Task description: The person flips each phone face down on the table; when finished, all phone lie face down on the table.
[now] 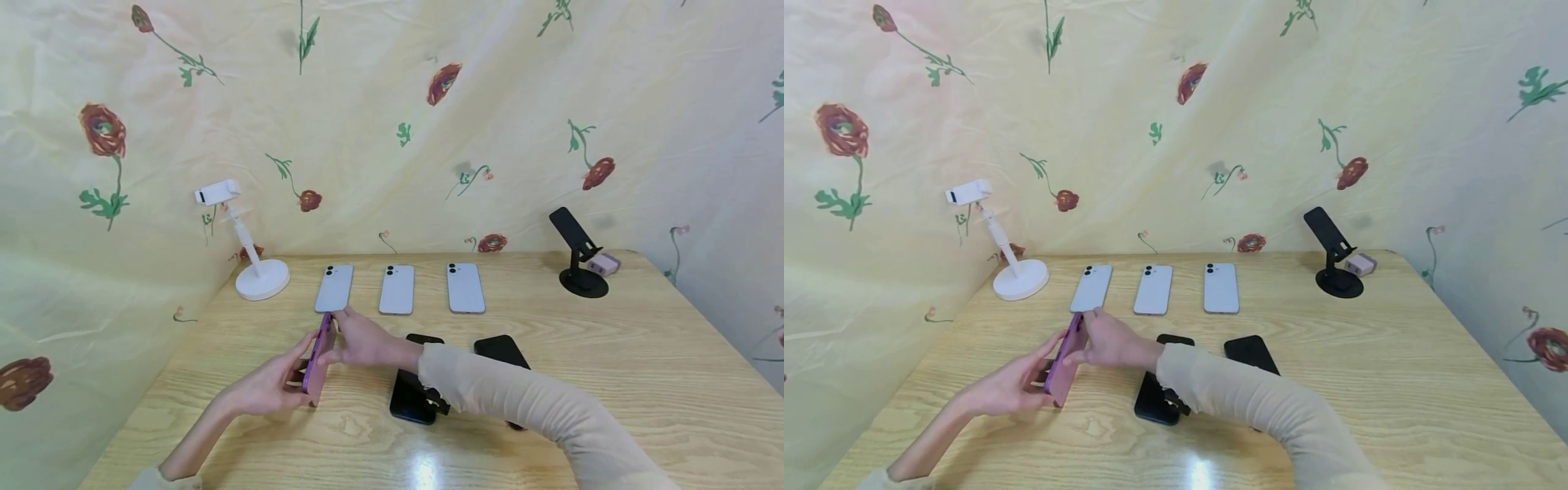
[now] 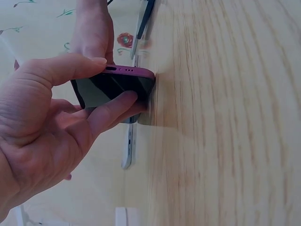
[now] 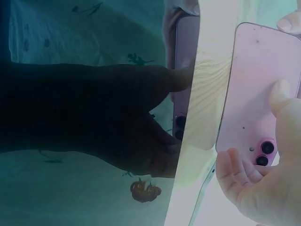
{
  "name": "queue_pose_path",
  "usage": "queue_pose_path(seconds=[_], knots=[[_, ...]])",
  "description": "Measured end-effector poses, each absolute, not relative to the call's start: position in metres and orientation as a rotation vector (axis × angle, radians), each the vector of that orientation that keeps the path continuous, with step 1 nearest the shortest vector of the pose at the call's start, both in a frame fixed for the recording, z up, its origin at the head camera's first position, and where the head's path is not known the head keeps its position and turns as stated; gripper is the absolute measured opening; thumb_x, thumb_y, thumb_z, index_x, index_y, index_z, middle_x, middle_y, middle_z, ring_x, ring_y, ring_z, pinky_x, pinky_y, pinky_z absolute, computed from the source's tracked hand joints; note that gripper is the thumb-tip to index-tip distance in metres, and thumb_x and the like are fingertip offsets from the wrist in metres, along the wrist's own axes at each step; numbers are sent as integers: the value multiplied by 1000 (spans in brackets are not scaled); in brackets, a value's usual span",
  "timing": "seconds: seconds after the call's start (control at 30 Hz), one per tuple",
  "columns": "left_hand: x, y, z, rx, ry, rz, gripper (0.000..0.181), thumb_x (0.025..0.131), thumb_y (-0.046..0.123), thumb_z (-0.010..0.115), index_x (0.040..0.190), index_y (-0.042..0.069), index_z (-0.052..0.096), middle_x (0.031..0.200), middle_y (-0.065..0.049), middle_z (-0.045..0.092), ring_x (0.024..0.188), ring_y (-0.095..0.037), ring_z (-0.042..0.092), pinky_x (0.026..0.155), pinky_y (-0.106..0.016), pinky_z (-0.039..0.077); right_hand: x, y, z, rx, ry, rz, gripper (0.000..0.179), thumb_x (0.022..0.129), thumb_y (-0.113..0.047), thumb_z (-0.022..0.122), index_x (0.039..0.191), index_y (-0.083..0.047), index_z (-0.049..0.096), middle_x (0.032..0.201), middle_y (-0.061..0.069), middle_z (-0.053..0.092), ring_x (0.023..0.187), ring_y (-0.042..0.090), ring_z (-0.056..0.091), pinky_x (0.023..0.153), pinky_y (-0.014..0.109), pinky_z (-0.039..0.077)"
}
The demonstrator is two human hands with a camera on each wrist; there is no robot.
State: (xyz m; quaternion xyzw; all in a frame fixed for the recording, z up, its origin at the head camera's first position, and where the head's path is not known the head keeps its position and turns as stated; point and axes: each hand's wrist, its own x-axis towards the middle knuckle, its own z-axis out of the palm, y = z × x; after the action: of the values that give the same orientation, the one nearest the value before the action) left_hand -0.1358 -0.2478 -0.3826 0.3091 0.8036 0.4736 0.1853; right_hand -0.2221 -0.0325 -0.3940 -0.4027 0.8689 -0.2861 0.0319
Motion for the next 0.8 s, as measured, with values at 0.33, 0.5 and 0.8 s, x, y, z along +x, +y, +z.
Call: queue_pose_path(seconds=[0.33, 0.5, 0.8], knots=[[-135, -252, -380, 822, 2281, 1319, 105, 87, -6, 70, 157, -1, -8, 118, -25, 63, 102, -30, 66, 82, -34, 56, -221, -36, -396, -1253, 2700, -774, 105, 80, -51, 80, 153, 5, 28, 121, 14, 57, 75, 10, 57, 68, 20, 47], [-133, -254, -381, 830, 2268, 1340, 105, 88, -4, 71, 158, 0, -8, 117, -24, 64, 103, -29, 66, 84, -34, 55, -219, -40, -399, -1228, 2725, -681, 95, 80, -55, 79, 145, 5, 42, 111, 8, 57, 79, 9, 54, 67, 19, 46], [-133, -257, -383, 850, 2250, 1380, 105, 88, -3, 71, 158, 1, -8, 123, -31, 59, 105, -33, 65, 86, -35, 55, -216, -42, -403, -1195, 2773, -489, 97, 79, -60, 77, 145, 4, 46, 112, 11, 60, 83, 11, 56, 66, 21, 49]])
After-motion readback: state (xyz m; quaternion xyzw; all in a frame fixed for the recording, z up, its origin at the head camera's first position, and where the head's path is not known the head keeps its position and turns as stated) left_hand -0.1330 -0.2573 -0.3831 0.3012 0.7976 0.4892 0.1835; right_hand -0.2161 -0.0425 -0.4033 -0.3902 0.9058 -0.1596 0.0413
